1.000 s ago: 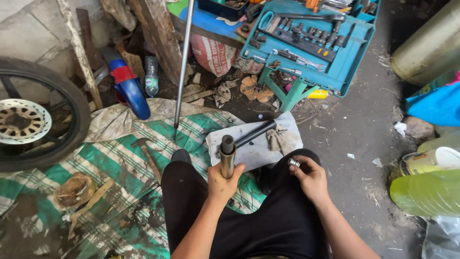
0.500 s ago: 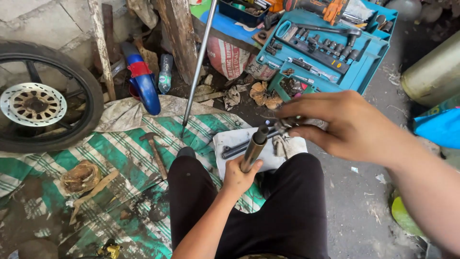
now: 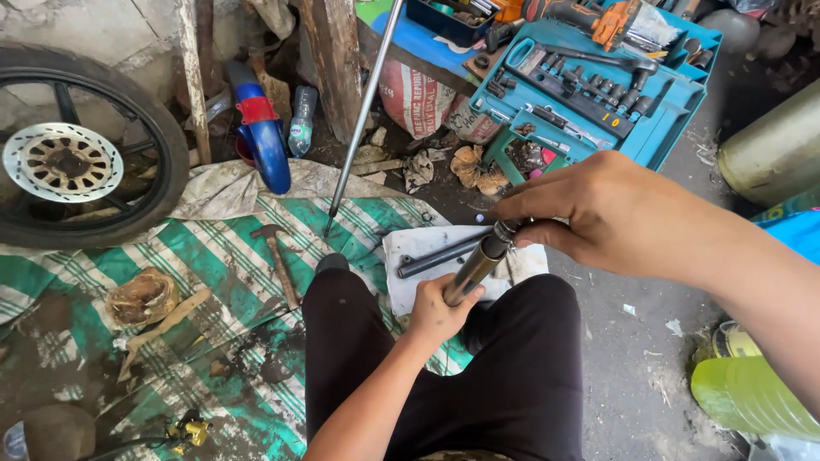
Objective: Reassembling the base of a motorcycle fork tube, including cleaning parts with a cloth and fitting components together.
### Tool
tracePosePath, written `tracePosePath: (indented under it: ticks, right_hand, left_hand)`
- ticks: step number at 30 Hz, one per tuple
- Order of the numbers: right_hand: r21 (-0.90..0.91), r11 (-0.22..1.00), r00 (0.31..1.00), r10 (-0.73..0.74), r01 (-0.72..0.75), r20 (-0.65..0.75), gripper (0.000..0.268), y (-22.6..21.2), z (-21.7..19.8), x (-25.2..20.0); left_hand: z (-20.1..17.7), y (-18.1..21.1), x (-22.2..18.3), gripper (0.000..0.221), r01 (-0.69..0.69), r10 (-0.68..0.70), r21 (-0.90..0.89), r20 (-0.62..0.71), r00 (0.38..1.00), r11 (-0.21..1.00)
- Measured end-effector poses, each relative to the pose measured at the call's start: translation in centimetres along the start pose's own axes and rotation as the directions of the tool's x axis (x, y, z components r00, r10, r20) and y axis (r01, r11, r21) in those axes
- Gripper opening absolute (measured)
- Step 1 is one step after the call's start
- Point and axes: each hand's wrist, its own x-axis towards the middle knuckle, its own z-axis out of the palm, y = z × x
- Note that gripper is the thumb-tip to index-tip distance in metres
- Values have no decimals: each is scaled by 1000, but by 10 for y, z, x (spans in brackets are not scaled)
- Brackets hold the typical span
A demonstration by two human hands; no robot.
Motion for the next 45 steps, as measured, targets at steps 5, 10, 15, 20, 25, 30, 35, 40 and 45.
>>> tracePosePath:
  ticks: [5, 10, 15, 20, 25, 30, 35, 40, 45]
  right_hand:
    - [-27, 999, 1000, 20, -20, -4, 34, 3, 6, -5]
    - [2, 1000, 999, 10, -10, -52, 34, -2, 10, -7]
    - [17, 999, 996, 38, -37, -75, 35, -2, 4, -10]
    - [-55, 996, 997, 71, -69, 29, 38, -2, -6, -9]
    - [-69, 995, 996, 74, -69, 60, 49, -3, -8, -6]
    - [-13, 995, 995, 98, -98, -8, 38, -8, -21, -9]
    - [-35, 978, 956, 191, -204, -225, 42, 21, -3, -33]
    - [408, 826, 862, 482, -389, -155, 38, 56, 138, -53]
    - [718, 525, 719, 693, -457, -50, 35, 70, 260, -58]
  left_hand:
    - [1, 7, 0, 25, -1, 2, -35, 21, 1000, 999]
    - [3, 10, 3, 23, 1, 0, -31, 24, 1000, 1000]
    - [3, 7, 1, 28, 3, -2, -38, 35, 999, 999]
    - [4, 5, 2, 38, 23, -22, -13, 36, 999, 1000]
    - [4, -4, -1, 38, 38, -38, 11, 26, 999, 999]
    - [2, -15, -4, 36, 58, -58, 17, 19, 998, 998]
    - [-11, -19, -7, 23, 121, -120, -30, 29, 992, 992]
    - [-24, -22, -11, 37, 54, -49, -75, 66, 997, 996]
    - [-27, -41, -12, 59, 26, -3, -163, 136, 991, 986]
